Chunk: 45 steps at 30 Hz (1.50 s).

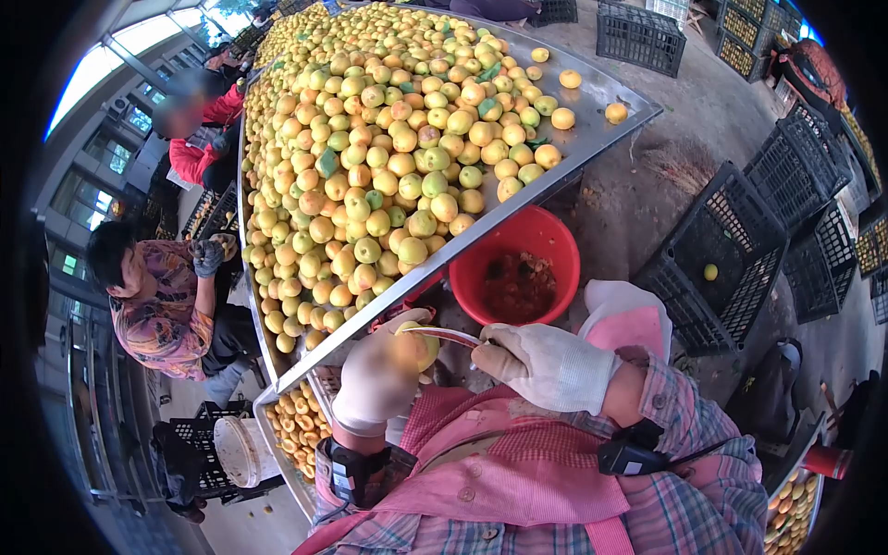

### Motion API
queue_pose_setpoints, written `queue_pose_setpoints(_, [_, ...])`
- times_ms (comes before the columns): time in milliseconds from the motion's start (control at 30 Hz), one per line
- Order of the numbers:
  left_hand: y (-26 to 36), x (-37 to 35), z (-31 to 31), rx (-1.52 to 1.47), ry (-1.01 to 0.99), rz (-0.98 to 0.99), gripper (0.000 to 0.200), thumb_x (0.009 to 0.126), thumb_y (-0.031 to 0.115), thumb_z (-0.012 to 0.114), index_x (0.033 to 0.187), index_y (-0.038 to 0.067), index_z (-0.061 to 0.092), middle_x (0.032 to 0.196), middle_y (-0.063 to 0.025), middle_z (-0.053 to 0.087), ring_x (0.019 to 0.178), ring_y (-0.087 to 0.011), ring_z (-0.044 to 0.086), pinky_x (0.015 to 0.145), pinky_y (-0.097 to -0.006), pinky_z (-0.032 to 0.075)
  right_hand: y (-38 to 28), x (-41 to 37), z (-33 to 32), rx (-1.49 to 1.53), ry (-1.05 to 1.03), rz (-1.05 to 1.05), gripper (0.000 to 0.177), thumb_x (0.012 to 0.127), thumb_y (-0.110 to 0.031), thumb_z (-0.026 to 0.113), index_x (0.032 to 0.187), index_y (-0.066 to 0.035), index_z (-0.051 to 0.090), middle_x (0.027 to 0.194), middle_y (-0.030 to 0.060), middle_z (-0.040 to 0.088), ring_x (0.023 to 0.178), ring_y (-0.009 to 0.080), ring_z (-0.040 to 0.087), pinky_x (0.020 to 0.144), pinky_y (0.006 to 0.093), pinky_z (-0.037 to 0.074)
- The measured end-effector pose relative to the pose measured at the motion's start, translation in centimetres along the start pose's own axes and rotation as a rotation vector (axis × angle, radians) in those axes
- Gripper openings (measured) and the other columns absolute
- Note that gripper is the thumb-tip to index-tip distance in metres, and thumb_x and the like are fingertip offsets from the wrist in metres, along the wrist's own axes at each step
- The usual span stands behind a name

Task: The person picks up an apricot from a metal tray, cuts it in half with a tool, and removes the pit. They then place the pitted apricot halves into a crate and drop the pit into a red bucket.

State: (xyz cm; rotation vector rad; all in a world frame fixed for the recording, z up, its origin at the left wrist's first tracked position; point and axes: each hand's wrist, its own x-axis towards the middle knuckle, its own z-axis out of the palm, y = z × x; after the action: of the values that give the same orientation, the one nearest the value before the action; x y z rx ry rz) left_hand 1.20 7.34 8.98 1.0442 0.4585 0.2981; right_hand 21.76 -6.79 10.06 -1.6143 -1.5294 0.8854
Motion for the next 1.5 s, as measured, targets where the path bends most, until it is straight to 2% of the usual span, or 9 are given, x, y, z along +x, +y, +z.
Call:
queue_pose_setpoints(267, [-1.0,0.4,1.2,-0.025,0.103,0.083,0.091,0.068,0.038,0.085,0.138,-0.002,0.042,0.09,-0.0055,0.064,0.07,-0.0102,0.061,0.059,-0.0183,0.049,0.8,0.3,1.5,0.397,-0.083,0.18,0.038,0.101,-0.037,0.045,0.101,-0.001,0.057,0.074,0.0164,0.058,0.07,0.0312,0.06,0.066,0.0386,0.045])
queue_pose_setpoints(600, [-2.3,0.4,0.2,-0.059,0.027,0.064,0.088,0.072,0.042,0.082,0.139,0.0,0.042,0.104,-0.0024,0.062,0.083,-0.0093,0.061,0.073,-0.0215,0.05,0.9,0.3,1.3,0.326,-0.101,0.21,0.041,0.102,-0.038,0.044,0.1,0.0,0.058,0.074,0.0114,0.06,0.072,0.0228,0.06,0.069,0.0356,0.046])
queue_pose_setpoints(667, [-2.4,0.4,0.7,-0.027,0.068,0.096,0.086,0.074,0.04,0.082,0.139,0.001,0.042,0.107,-0.0027,0.062,0.085,-0.0096,0.061,0.075,-0.022,0.05,0.6,0.3,1.4,0.515,-0.152,0.298,0.044,0.102,-0.042,0.04,0.098,-0.001,0.054,0.061,0.0029,0.051,0.045,0.0111,0.048,0.046,0.024,0.038])
queue_pose_setpoints(900, [-3.2,0.7,0.6,0.052,0.133,0.178,0.084,0.074,0.038,0.082,0.138,0.002,0.043,0.113,-0.0036,0.062,0.09,-0.0105,0.062,0.081,-0.0238,0.052,1.3,-0.1,2.3,0.851,-0.23,0.506,0.047,0.101,-0.047,0.039,0.095,-0.002,0.051,0.055,0.0005,0.047,0.036,0.0106,0.041,0.039,0.024,0.037])
queue_pose_setpoints(1100, [-3.6,0.7,0.7,-0.046,0.135,0.16,0.086,0.073,0.037,0.083,0.139,0.002,0.042,0.114,-0.0039,0.062,0.09,-0.0106,0.063,0.081,-0.0242,0.052,1.0,0.1,3.1,0.783,-0.214,0.415,0.045,0.102,-0.045,0.035,0.093,-0.005,0.051,0.056,-0.0022,0.043,0.035,0.0071,0.038,0.032,0.0235,0.034])
queue_pose_setpoints(1167, [-3.6,0.9,0.9,-0.103,0.121,0.141,0.086,0.072,0.037,0.083,0.139,0.002,0.042,0.114,-0.004,0.062,0.09,-0.0107,0.063,0.081,-0.0242,0.052,1.9,0.6,4.5,0.622,0.008,0.102,0.045,0.102,-0.046,0.035,0.092,-0.005,0.05,0.056,-0.0019,0.043,0.035,0.0068,0.039,0.032,0.0229,0.035])
queue_pose_setpoints(1200, [-3.5,0.9,1.0,-0.062,0.136,0.164,0.085,0.073,0.036,0.083,0.138,0.002,0.042,0.114,-0.004,0.062,0.089,-0.0107,0.063,0.08,-0.0239,0.052,1.7,0.5,4.0,0.621,0.008,0.102,0.045,0.102,-0.046,0.035,0.092,-0.005,0.05,0.056,-0.0019,0.043,0.035,0.0068,0.039,0.032,0.0229,0.035])
queue_pose_setpoints(1267, [-3.7,0.9,1.1,-0.021,0.152,0.182,0.085,0.073,0.036,0.083,0.138,0.002,0.042,0.114,-0.004,0.062,0.089,-0.0108,0.063,0.079,-0.0236,0.052,0.7,0.3,2.7,0.785,-0.201,0.411,0.045,0.102,-0.047,0.034,0.093,-0.005,0.05,0.057,-0.0012,0.044,0.036,0.0072,0.041,0.031,0.0224,0.036])
queue_pose_setpoints(1500, [-4.5,1.4,1.0,0.038,0.22,0.289,0.076,0.079,0.029,0.079,0.139,0.002,0.04,0.116,-0.0041,0.061,0.096,-0.0117,0.061,0.083,-0.0252,0.051,1.2,1.1,3.4,0.891,-0.26,0.463,0.055,0.101,-0.053,0.031,0.094,-0.002,0.05,0.052,0.0025,0.046,0.034,0.0124,0.042,0.041,0.0251,0.038])
